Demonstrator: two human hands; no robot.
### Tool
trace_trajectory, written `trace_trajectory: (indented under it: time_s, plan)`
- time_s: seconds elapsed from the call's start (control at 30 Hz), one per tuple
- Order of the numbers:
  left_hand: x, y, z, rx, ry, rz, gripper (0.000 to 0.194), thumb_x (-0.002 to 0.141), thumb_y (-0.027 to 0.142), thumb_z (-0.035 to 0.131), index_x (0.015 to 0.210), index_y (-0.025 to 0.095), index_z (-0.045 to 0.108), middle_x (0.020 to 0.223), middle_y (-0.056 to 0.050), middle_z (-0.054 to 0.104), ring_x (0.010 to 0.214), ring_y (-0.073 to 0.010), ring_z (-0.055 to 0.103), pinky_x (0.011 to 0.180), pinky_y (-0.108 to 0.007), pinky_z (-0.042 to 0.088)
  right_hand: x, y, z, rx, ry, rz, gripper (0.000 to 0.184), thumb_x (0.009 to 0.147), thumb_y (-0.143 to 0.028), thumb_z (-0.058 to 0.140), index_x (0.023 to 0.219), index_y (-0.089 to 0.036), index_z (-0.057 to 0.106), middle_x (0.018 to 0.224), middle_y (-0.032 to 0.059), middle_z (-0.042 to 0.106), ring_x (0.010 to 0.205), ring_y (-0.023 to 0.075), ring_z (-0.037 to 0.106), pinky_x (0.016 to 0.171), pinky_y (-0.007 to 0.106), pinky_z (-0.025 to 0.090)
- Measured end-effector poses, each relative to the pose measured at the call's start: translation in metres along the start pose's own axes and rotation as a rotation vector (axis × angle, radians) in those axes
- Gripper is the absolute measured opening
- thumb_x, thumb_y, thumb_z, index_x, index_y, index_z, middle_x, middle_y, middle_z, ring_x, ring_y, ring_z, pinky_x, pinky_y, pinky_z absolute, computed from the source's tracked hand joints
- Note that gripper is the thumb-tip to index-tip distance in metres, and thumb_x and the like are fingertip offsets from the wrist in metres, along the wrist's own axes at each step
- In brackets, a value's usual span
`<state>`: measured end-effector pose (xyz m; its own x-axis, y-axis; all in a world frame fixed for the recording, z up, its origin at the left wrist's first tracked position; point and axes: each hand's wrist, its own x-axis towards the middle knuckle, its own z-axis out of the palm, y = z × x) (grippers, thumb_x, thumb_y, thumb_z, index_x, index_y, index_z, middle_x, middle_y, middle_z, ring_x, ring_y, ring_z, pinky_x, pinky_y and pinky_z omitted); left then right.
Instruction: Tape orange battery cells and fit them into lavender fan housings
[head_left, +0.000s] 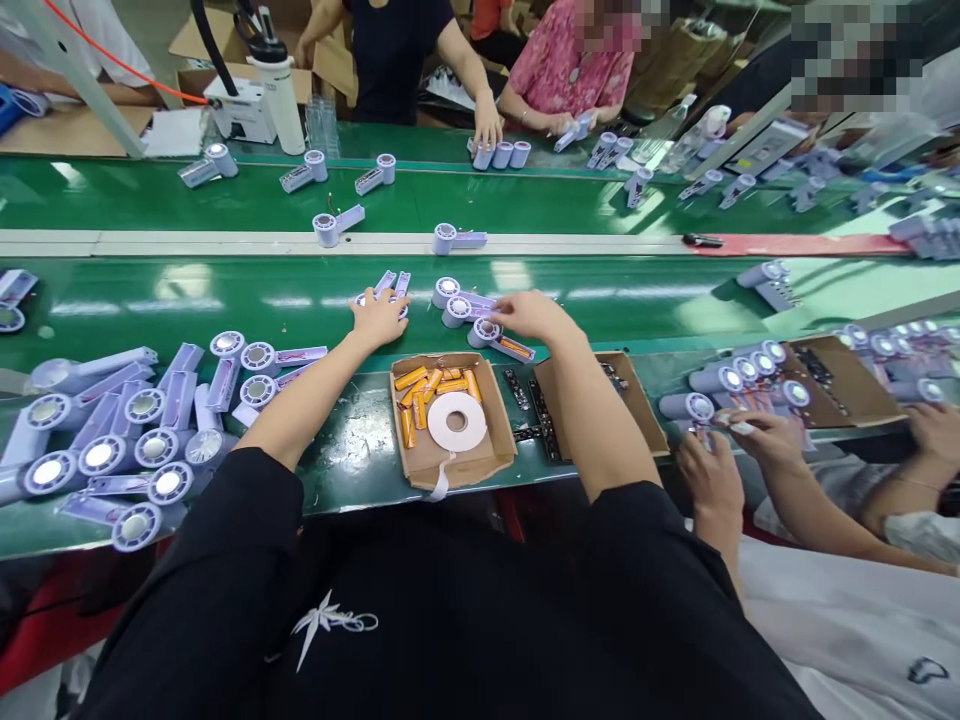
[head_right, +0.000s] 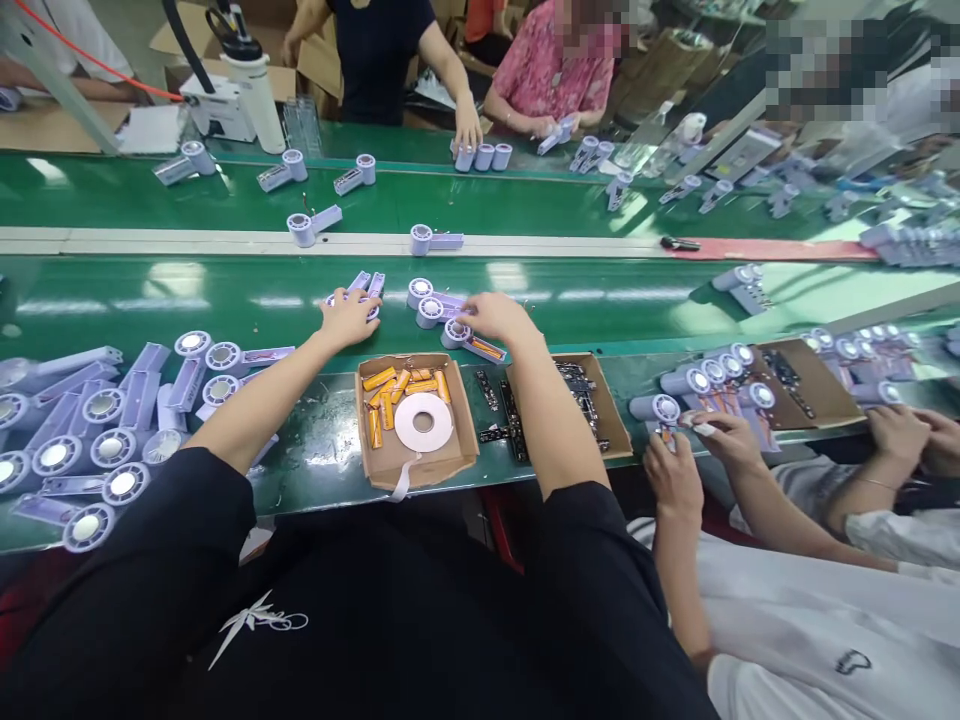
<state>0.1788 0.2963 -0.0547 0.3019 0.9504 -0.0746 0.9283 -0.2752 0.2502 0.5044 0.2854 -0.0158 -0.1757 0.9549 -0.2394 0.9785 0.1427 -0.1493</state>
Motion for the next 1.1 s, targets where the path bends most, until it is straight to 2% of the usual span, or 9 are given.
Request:
trace_trajectory:
  time_s: [0.13, 0.2, 0.3, 0.43, 0.57, 0.77, 0.9, 1.03, 1.1]
  plan:
    - [-0.025, 0.007, -0.013, -0.050, 0.038, 0.022, 0.048, 0.102, 0.040, 0.060, 0.150, 0.036, 0.064, 0.159, -0.014, 0.057, 0.146, -0.0454, 0.042, 0.112, -0.076, 0.047, 0.036, -0.048, 0.011, 0.084, 0.122, -0.041, 0.080, 0.102, -0.057, 0.066, 0.168, -0.015, 0.050, 0.170, 0.0217, 0.054, 0.147, 0.0403, 0.059, 0.123, 0.052, 0.048]
    - [-0.050, 0.004, -0.018, -0.069, 0.103, 0.054, 0.047, 0.103, 0.039, 0.059, 0.149, 0.034, 0.064, 0.156, -0.013, 0.060, 0.141, -0.0423, 0.046, 0.109, -0.068, 0.053, 0.051, -0.067, 0.023, 0.063, 0.082, -0.009, 0.093, 0.098, -0.060, 0.072, 0.175, -0.019, 0.038, 0.177, 0.0227, 0.043, 0.151, 0.0449, 0.053, 0.124, 0.058, 0.045]
    - [-0.087, -0.002, -0.018, -0.027, 0.131, 0.094, 0.043, 0.102, 0.035, 0.060, 0.143, 0.029, 0.069, 0.153, -0.014, 0.061, 0.138, -0.0396, 0.050, 0.107, -0.058, 0.056, 0.062, -0.081, 0.037, 0.015, 0.104, 0.088, 0.093, 0.099, -0.060, 0.072, 0.176, -0.024, 0.033, 0.173, 0.0253, 0.045, 0.148, 0.0506, 0.052, 0.118, 0.066, 0.047]
    - [-0.126, -0.004, -0.018, 0.014, 0.064, 0.145, 0.036, 0.105, 0.032, 0.059, 0.137, 0.023, 0.074, 0.147, -0.014, 0.067, 0.135, -0.0338, 0.058, 0.118, -0.051, 0.052, 0.059, -0.075, 0.039, -0.014, 0.172, 0.085, 0.069, 0.106, -0.048, 0.061, 0.169, -0.025, 0.046, 0.161, 0.0256, 0.055, 0.143, 0.0465, 0.054, 0.113, 0.062, 0.051]
    - [-0.182, -0.002, -0.024, 0.058, 0.081, 0.089, 0.038, 0.109, 0.036, 0.053, 0.142, 0.029, 0.072, 0.156, -0.012, 0.059, 0.130, -0.0315, 0.065, 0.099, -0.043, 0.062, 0.047, -0.054, 0.040, -0.014, 0.197, 0.064, 0.057, 0.108, -0.043, 0.056, 0.163, -0.029, 0.053, 0.155, 0.0206, 0.059, 0.137, 0.0398, 0.057, 0.110, 0.057, 0.054]
    - [-0.252, -0.010, -0.022, 0.205, -0.219, -0.024, 0.036, 0.104, 0.037, 0.066, 0.139, 0.032, 0.073, 0.150, -0.011, 0.065, 0.127, -0.0336, 0.068, 0.085, -0.039, 0.062, 0.057, -0.049, 0.053, 0.028, 0.234, 0.094, 0.058, 0.103, -0.039, 0.055, 0.157, -0.019, 0.054, 0.151, 0.0226, 0.061, 0.135, 0.0416, 0.056, 0.112, 0.057, 0.050]
    - [-0.220, -0.018, -0.031, 0.130, -0.207, -0.034, 0.045, 0.105, 0.058, 0.065, 0.140, 0.032, 0.072, 0.138, -0.009, 0.074, 0.124, -0.0341, 0.070, 0.090, -0.041, 0.060, 0.067, -0.060, 0.063, 0.009, 0.249, 0.113, 0.075, 0.103, -0.049, 0.055, 0.165, -0.010, 0.039, 0.159, 0.0292, 0.052, 0.141, 0.0450, 0.051, 0.111, 0.060, 0.051]
    - [-0.126, -0.030, -0.040, 0.119, 0.003, -0.021, 0.057, 0.109, 0.053, 0.057, 0.156, 0.022, 0.061, 0.151, -0.015, 0.068, 0.141, -0.0345, 0.060, 0.114, -0.045, 0.052, 0.064, -0.060, 0.064, -0.052, 0.234, 0.133, 0.081, 0.106, -0.052, 0.054, 0.172, -0.013, 0.028, 0.164, 0.0299, 0.045, 0.144, 0.0450, 0.049, 0.109, 0.059, 0.053]
    - [-0.083, -0.034, -0.038, 0.170, -0.020, -0.015, 0.064, 0.107, 0.041, 0.059, 0.166, 0.018, 0.050, 0.160, -0.019, 0.060, 0.149, -0.0361, 0.053, 0.119, -0.047, 0.048, 0.061, -0.058, 0.063, -0.066, 0.217, 0.139, 0.075, 0.108, -0.052, 0.052, 0.170, -0.016, 0.032, 0.165, 0.0288, 0.045, 0.145, 0.0437, 0.049, 0.108, 0.058, 0.054]
